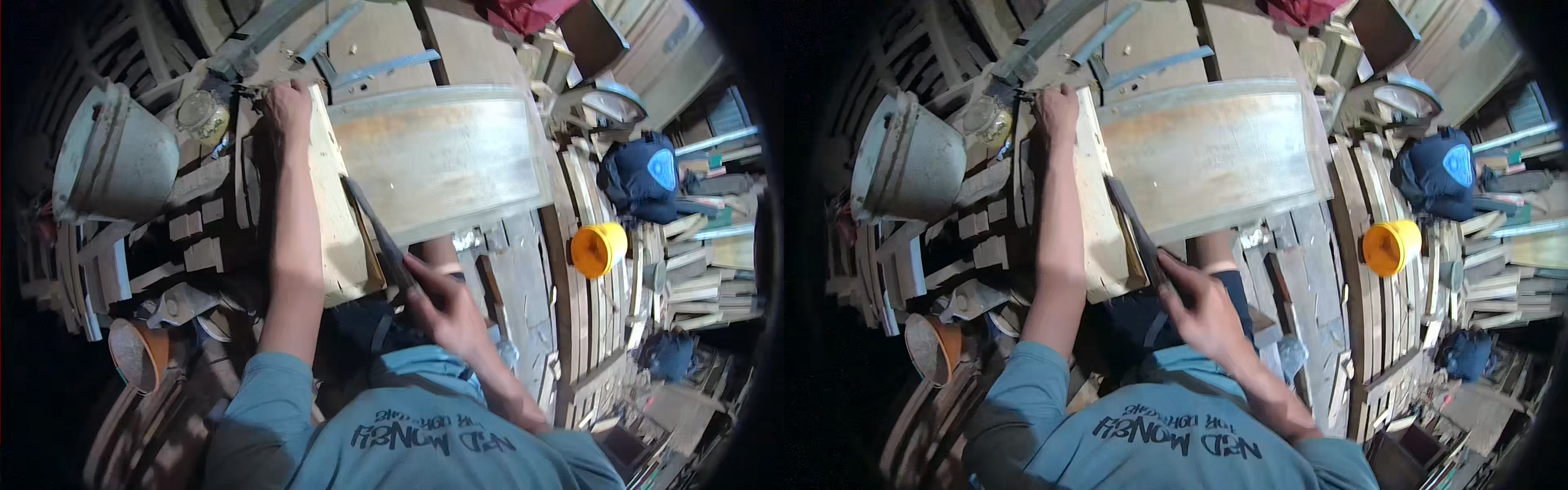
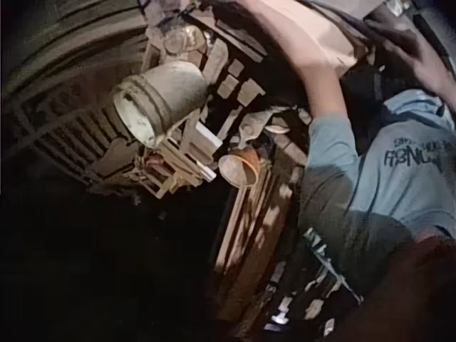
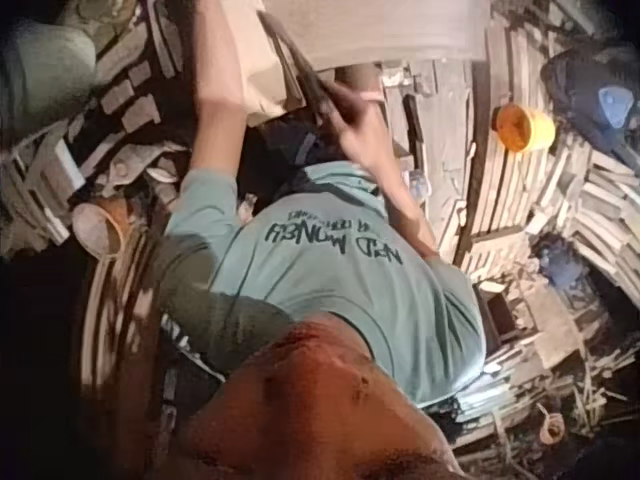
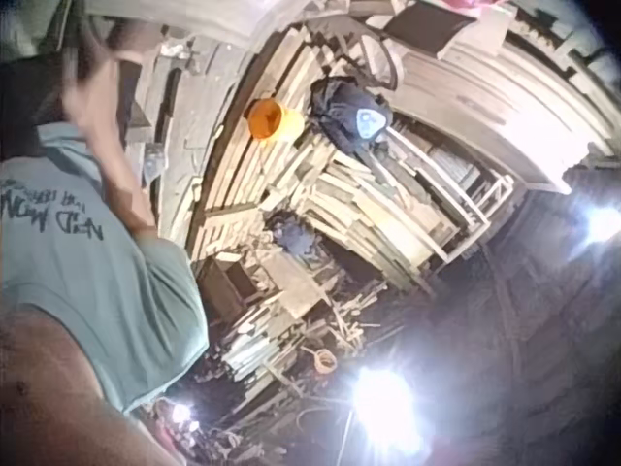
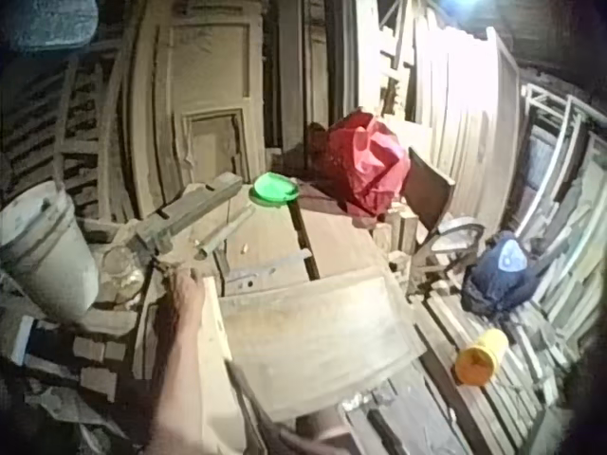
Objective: Using a chisel to shape a piece of wood.
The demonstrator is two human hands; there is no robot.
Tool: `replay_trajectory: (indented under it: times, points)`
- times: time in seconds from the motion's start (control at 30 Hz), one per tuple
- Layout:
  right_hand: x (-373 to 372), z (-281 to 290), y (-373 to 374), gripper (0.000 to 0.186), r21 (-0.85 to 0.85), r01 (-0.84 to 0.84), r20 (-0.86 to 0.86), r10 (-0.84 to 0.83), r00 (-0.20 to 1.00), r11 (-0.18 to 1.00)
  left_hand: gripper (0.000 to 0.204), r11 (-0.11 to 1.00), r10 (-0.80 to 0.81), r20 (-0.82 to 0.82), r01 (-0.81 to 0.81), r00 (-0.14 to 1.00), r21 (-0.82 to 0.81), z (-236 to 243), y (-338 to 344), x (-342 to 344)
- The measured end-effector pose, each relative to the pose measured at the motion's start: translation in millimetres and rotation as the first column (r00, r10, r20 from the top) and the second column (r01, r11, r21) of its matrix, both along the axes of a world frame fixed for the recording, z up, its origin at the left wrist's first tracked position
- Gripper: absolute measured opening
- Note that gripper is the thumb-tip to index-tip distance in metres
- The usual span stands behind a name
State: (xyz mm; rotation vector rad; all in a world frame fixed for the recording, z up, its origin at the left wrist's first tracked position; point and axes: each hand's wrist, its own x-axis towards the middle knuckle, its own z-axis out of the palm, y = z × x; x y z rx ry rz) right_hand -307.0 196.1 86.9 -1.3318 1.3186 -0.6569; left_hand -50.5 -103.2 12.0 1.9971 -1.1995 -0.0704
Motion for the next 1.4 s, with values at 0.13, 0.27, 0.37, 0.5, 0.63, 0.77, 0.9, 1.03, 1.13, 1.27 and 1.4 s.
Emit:
replay_trajectory:
  times: [0.13, 0.27, 0.37, 0.5, 0.63, 0.77, 0.9, 1.03, 1.13, 1.27, 1.4]
  points:
    - [24, 0, -35, 0.043, -0.033, 0.023, -0.09, -0.026, 0.996, 0.999, 0.042, 0.995, -0.032, 0.185, 0.049, 0.982, -0.089, -13, -1, 1]
    - [17, -24, -13, 0.045, -0.146, 0.013, -0.017, -0.015, 1.0, 0.989, 0.042, 1.0, -0.02, 0.088, 0.022, 0.996, -0.019, -7, 1, 3]
    - [8, -11, 14, 0.046, -0.066, -0.012, -0.026, 0.01, 1.0, 0.998, 0.043, 0.998, -0.013, 0.165, 0.023, 0.986, -0.061, -12, 0, 10]
    - [5, -18, 27, 0.046, -0.218, 0.029, -0.039, -0.039, 0.998, 0.976, 0.043, 0.999, -0.003, 0.126, -0.002, 0.992, 0.039, -9, -3, 7]
    - [10, -20, 29, 0.045, -0.214, 0.081, -0.025, -0.088, 0.996, 0.973, 0.039, 0.998, -0.038, 0.063, 0.041, 0.997, -0.039, -9, -2, 3]
    - [4, -21, 30, 0.044, -0.335, 0.071, -0.036, -0.088, 0.995, 0.939, 0.04, 0.999, -0.036, 0.057, 0.034, 0.998, 0.022, 0, 5, 1]
    - [9, -15, 8, 0.04, -0.395, 0.019, -0.117, -0.071, 0.991, 0.919, 0.04, 0.999, -0.013, 0.142, 0.019, 0.99, -0.042, -8, 3, 6]
    - [32, 2, -25, 0.038, -0.268, 0.044, -0.194, -0.098, 0.976, 0.963, 0.043, 0.999, -0.035, 0.046, 0.036, 0.998, -0.016, -13, -1, -1]
    - [13, -19, -8, 0.038, -0.315, 0.067, -0.067, -0.093, 0.993, 0.947, 0.04, 0.999, -0.048, 0.052, 0.047, 0.997, 0.025, -11, -2, 4]
    - [7, -8, 24, 0.036, -0.261, 0.03, -0.065, -0.048, 0.997, 0.965, 0.042, 1.0, -0.012, 0.074, 0.012, 0.997, 0.003, 0, 5, 4]
    - [39, -9, -25, 0.037, -0.298, 0.085, -0.152, -0.135, 0.979, 0.951, 0.043, 0.999, 0.011, 0.046, -0.009, 0.999, -0.038, -2, 7, -15]
